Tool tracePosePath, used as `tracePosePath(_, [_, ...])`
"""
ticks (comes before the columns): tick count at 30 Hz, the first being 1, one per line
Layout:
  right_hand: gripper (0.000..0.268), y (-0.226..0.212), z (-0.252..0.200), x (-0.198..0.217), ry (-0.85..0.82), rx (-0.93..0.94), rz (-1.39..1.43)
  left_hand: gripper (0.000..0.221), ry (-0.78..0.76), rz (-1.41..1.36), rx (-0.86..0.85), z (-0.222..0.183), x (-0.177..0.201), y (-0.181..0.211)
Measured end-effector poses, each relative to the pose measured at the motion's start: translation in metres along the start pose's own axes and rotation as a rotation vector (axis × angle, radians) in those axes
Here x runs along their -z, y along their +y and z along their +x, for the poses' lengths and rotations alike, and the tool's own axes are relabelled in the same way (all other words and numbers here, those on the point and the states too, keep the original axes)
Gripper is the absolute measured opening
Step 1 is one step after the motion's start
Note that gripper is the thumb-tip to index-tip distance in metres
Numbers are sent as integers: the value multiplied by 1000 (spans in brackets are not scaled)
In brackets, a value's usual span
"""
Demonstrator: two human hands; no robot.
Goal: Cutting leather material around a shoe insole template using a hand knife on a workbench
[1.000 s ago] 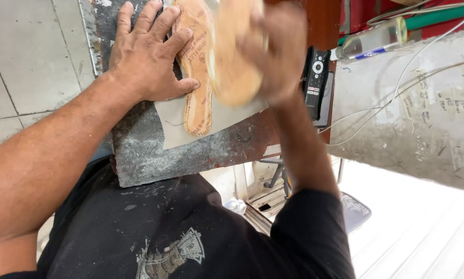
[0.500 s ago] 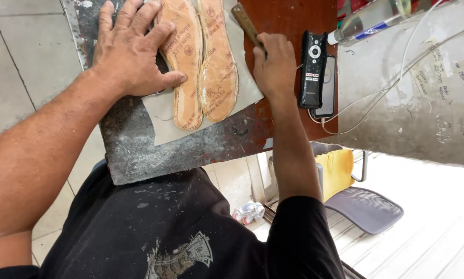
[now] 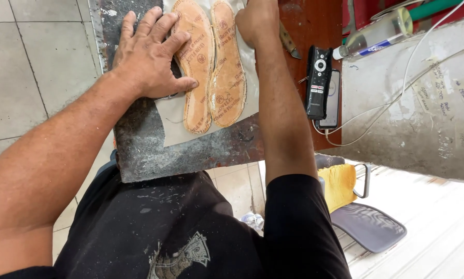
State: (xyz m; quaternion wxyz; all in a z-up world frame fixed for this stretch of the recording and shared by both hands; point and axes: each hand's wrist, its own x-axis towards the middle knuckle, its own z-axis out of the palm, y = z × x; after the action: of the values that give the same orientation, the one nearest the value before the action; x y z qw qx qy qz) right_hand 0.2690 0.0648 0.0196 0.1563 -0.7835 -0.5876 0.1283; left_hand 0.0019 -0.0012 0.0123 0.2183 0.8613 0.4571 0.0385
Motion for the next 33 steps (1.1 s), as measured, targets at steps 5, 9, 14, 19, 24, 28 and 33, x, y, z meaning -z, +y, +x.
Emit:
tracePosePath(5, [8,12,24,-8,4,-84,61,101,-25,-12,22,-1,2,2])
tracePosePath(9, [12,26,29,-21,103,-17,-25,102,-19,2,12,0,2,1])
tracePosePath(14, [46,24,-9,1,182,108,158,98,51,8,-27,0,-14,-6])
tracePosePath(19, [49,-51,-94,51,-212,-23,69,97,68,-54,-25,-4,-7,-2])
tracePosePath(24, [49,-29,-128,53,-283,157,43,95,-57,-57,78,-11,15,11])
tracePosePath(28, [42,2,-123,39,-129,254,141,98,-118,-72,130,-11,17,13])
tracePosePath(33, [50,8,-130,34,-99,249,88,96,19,-25,32,-10,7,6])
